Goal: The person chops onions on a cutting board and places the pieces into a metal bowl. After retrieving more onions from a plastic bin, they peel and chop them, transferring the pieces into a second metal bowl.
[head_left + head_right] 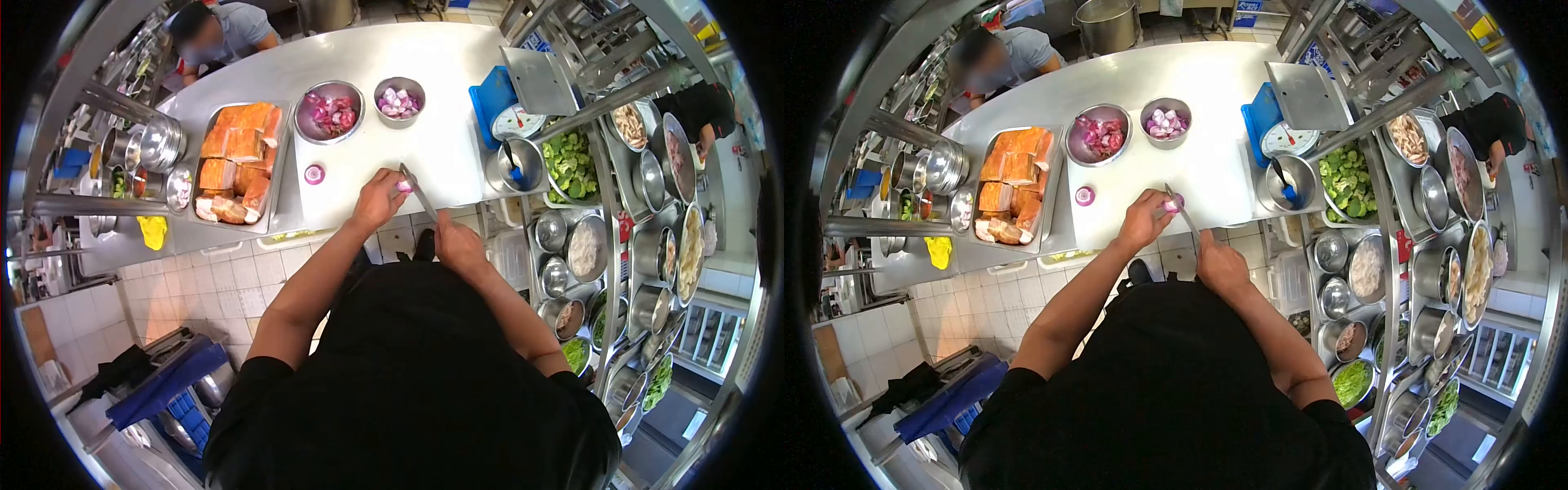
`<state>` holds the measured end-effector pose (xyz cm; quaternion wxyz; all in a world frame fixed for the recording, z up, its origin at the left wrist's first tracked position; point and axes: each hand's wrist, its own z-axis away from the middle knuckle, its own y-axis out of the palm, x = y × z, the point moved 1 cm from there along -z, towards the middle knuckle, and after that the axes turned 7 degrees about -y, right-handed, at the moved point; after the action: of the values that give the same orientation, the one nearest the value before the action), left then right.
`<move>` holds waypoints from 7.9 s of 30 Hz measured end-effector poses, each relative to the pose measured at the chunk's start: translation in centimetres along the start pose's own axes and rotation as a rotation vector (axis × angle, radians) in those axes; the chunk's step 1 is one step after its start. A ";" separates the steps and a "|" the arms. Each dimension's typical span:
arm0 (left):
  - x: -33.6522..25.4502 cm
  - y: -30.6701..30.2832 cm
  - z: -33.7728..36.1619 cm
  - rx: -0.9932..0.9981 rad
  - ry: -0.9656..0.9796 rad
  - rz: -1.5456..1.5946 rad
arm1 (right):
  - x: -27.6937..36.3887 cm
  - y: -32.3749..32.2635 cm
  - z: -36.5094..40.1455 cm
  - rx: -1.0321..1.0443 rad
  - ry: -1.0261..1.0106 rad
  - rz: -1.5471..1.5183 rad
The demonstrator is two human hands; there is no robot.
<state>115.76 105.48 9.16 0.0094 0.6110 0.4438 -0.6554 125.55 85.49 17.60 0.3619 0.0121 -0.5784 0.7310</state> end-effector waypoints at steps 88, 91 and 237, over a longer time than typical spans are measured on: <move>1.7 -2.4 -0.1 0.093 -0.253 -0.017 | -0.6 2.5 -3.1 0.074 -0.102 -0.060; 1.8 -3.1 -0.3 0.165 -0.259 -0.031 | -0.1 0.4 -0.7 0.050 -0.036 -0.146; 2.3 -3.5 -0.9 0.090 -0.115 -0.162 | -3.7 2.9 0.1 -0.064 -0.073 -0.288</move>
<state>113.92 109.36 9.40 -0.0456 0.5344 0.4607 -0.7072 126.66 83.29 13.65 0.4419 0.1099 -0.6063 0.6519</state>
